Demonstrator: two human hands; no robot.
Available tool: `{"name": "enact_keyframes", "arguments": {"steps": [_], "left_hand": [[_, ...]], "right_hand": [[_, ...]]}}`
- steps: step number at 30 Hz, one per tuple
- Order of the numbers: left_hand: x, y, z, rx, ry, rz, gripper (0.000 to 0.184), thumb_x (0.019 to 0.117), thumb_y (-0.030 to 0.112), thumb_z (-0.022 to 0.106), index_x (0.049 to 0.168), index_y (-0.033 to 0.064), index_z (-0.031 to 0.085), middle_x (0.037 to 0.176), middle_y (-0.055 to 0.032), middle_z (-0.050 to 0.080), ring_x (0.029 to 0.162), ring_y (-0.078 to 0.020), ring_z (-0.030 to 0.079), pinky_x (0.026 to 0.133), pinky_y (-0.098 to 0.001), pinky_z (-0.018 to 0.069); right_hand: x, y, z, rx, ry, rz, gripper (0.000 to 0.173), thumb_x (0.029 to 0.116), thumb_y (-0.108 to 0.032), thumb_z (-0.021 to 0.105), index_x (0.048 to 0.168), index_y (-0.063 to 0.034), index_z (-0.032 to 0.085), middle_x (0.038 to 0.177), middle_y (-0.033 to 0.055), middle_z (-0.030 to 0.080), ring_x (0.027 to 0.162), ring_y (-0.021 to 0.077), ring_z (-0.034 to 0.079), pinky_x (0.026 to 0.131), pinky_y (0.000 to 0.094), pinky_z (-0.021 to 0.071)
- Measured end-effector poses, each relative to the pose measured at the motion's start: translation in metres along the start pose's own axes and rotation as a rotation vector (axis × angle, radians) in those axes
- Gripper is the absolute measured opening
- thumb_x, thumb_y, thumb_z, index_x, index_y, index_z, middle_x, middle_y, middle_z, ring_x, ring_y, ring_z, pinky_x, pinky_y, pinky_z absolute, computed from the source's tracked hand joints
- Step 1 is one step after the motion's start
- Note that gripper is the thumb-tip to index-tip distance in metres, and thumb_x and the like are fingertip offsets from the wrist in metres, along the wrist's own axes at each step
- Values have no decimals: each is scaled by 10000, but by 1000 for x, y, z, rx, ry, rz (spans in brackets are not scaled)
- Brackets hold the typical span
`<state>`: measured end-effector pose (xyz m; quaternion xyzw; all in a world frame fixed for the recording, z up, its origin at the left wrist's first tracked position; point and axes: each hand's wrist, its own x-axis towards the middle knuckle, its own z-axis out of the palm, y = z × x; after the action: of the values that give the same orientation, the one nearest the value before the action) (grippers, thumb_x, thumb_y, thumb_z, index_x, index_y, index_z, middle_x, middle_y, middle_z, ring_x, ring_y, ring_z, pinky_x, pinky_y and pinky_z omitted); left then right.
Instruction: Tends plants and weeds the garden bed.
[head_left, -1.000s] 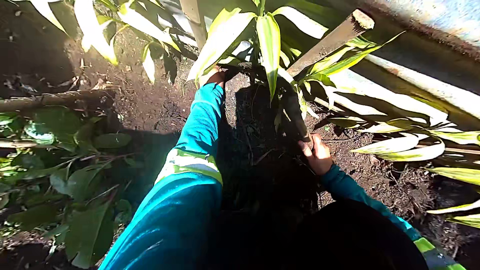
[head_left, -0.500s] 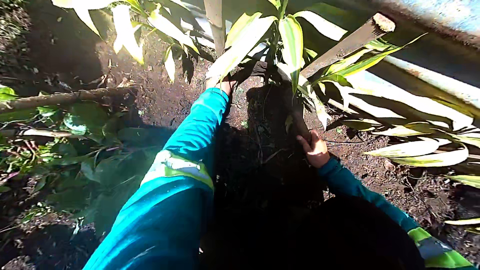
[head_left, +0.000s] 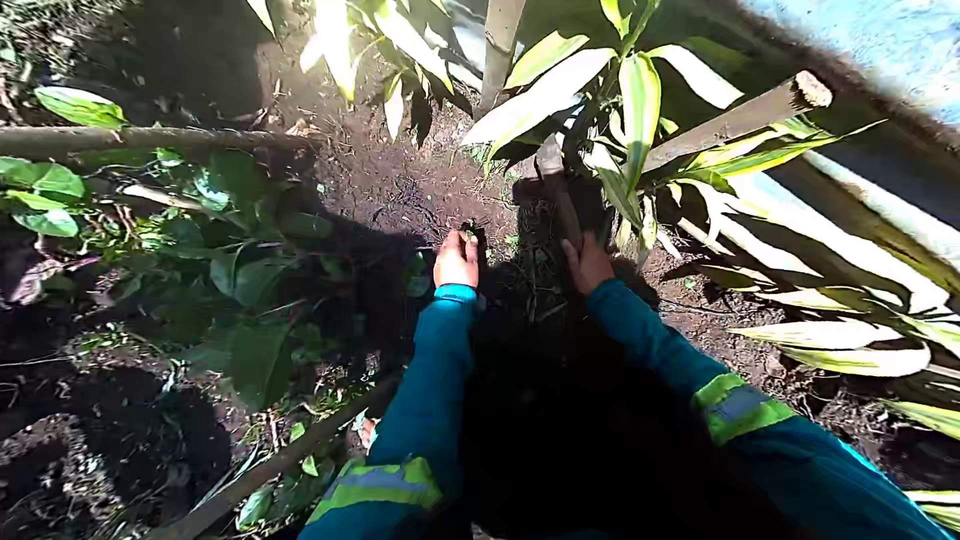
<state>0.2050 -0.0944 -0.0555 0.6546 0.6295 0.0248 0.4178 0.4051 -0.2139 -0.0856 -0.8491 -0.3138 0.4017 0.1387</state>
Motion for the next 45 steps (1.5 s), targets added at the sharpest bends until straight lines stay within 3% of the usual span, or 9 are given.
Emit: {"name": "enact_keyframes", "arguments": {"steps": [5, 10, 17, 22, 27, 32, 35, 39, 45], "left_hand": [[-40, -26, 5, -193, 67, 69, 300, 1080, 169, 511, 1181, -80, 642, 1146, -307, 677, 1116, -439, 658, 996, -605, 490], [-51, -22, 15, -278, 92, 155, 276, 1080, 163, 507, 1106, -67, 657, 1026, -256, 691, 954, -363, 685, 884, -560, 532], [-69, -24, 5, -281, 84, 170, 291, 1087, 162, 486, 1015, -75, 639, 931, -229, 668, 858, -335, 657, 809, -533, 522], [-82, -30, -12, -215, 138, 191, 327, 1044, 174, 576, 787, -30, 567, 713, -126, 544, 647, -239, 532, 633, -447, 459], [-85, -35, -11, -287, 141, 149, 180, 1047, 151, 577, 1073, -15, 642, 920, -156, 654, 792, -258, 631, 743, -480, 527], [-98, -37, -12, -239, 77, 128, 229, 1068, 153, 531, 1049, -38, 656, 974, -196, 678, 869, -313, 666, 808, -541, 532], [-100, -37, -20, -96, 85, 62, 248, 1045, 149, 561, 1197, -25, 651, 1151, -239, 672, 1064, -386, 661, 947, -589, 517], [-90, -49, -8, 226, -42, -93, 560, 996, 244, 671, 1519, 138, 502, 1574, -270, 413, 1451, -505, 376, 1110, -712, 325], [-86, -71, 14, 425, -368, -182, 751, 998, 302, 665, 1612, 47, 315, 1696, -293, 110, 1551, -471, 217, 1237, -628, 181]], "right_hand": [[-50, 40, 9, 129, -54, 69, 585, 1112, -315, 448, 1484, 123, 343, 1082, 301, 668, 929, 383, 704, 894, 519, 561], [-10, 2, 7, 89, 8, 9, 586, 1113, -341, 452, 1478, 109, 367, 1151, 363, 642, 1040, 486, 670, 955, 613, 516], [-41, 23, 23, 303, -181, 129, 494, 1135, -259, 397, 1422, 142, 366, 875, 184, 614, 686, 217, 636, 714, 367, 571], [-45, 5, 34, 433, -174, 149, 452, 1131, -244, 406, 1402, 117, 391, 776, 107, 577, 598, 150, 586, 635, 319, 544], [-23, -15, 57, 499, -209, 195, 486, 1140, -323, 372, 1383, 95, 424, 801, 127, 567, 627, 182, 588, 664, 349, 555], [-35, 7, 37, 491, -275, 168, 443, 1139, -309, 378, 1304, 90, 477, 748, 82, 552, 587, 137, 579, 630, 297, 549], [-37, -8, 35, 549, -279, 193, 438, 1142, -294, 370, 1270, 107, 489, 735, 76, 544, 566, 124, 571, 608, 272, 543], [-11, -32, 56, 723, -304, 233, 446, 1141, -397, 314, 1131, 3, 509, 699, 25, 488, 530, 115, 513, 554, 277, 513], [-56, 46, 29, 464, -396, 185, 442, 1149, -291, 322, 1107, 92, 538, 686, 28, 520, 537, 101, 535, 591, 270, 522]]}}
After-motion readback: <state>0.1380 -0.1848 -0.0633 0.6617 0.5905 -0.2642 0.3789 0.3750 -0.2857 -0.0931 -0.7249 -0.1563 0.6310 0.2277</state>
